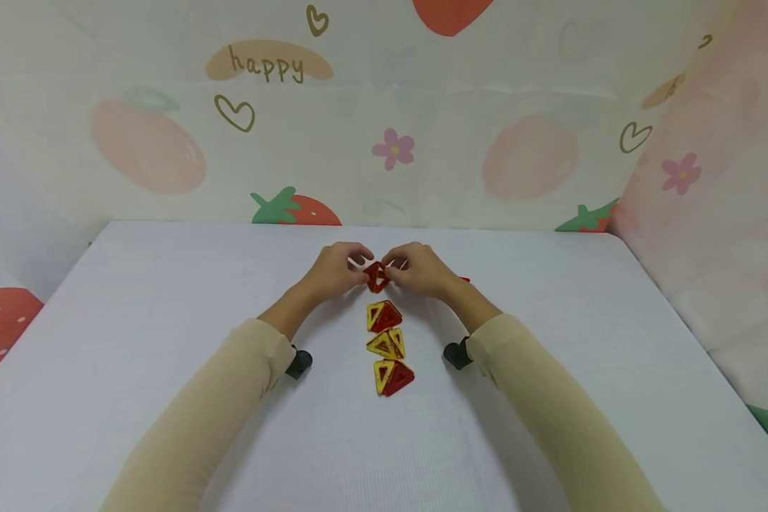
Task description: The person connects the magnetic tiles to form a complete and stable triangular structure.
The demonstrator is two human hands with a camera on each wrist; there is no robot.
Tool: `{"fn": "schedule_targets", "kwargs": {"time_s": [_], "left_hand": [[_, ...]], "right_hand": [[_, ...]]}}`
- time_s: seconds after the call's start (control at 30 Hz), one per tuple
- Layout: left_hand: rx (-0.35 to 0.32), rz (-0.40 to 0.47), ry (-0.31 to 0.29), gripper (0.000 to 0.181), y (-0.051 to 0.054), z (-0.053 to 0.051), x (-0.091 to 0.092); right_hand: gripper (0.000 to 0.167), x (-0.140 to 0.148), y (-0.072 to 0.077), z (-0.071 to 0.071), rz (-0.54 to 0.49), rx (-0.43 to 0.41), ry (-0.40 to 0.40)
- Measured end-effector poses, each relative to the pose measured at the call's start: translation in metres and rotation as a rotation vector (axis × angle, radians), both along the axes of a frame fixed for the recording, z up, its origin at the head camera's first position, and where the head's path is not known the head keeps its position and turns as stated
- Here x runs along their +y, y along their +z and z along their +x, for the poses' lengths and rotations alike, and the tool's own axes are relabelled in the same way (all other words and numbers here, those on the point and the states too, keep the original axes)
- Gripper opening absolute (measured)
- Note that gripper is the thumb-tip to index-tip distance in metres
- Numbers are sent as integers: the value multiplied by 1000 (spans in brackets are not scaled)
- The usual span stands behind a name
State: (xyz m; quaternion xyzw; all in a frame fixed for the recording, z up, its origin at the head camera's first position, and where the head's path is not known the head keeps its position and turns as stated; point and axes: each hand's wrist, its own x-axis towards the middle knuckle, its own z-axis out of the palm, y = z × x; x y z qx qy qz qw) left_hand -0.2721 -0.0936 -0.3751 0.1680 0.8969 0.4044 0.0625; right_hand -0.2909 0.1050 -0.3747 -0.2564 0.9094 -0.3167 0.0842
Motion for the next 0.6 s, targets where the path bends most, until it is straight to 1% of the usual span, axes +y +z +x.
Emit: {"fn": "schedule_targets", "kwargs": {"time_s": [0.13, 0.27, 0.37, 0.5, 0.6], "left_hand": [[0, -1, -10, 35, -1, -2, 0], [-4, -6, -27, 31, -2, -2, 0], [-7, -15, -26, 28, -3, -2, 0], [-12, -31, -29, 26, -3, -1, 0], [-14, -48, -32, 24, -2, 0, 0]], "right_hand": [[28, 1, -1, 0, -12, -6, 12], [32, 2, 1, 1, -22, -34, 18], [33, 3, 2, 2, -21, -51, 17], [33, 7, 5, 2, -21, -61, 22], [32, 12, 10, 0, -34, -57, 16]]}}
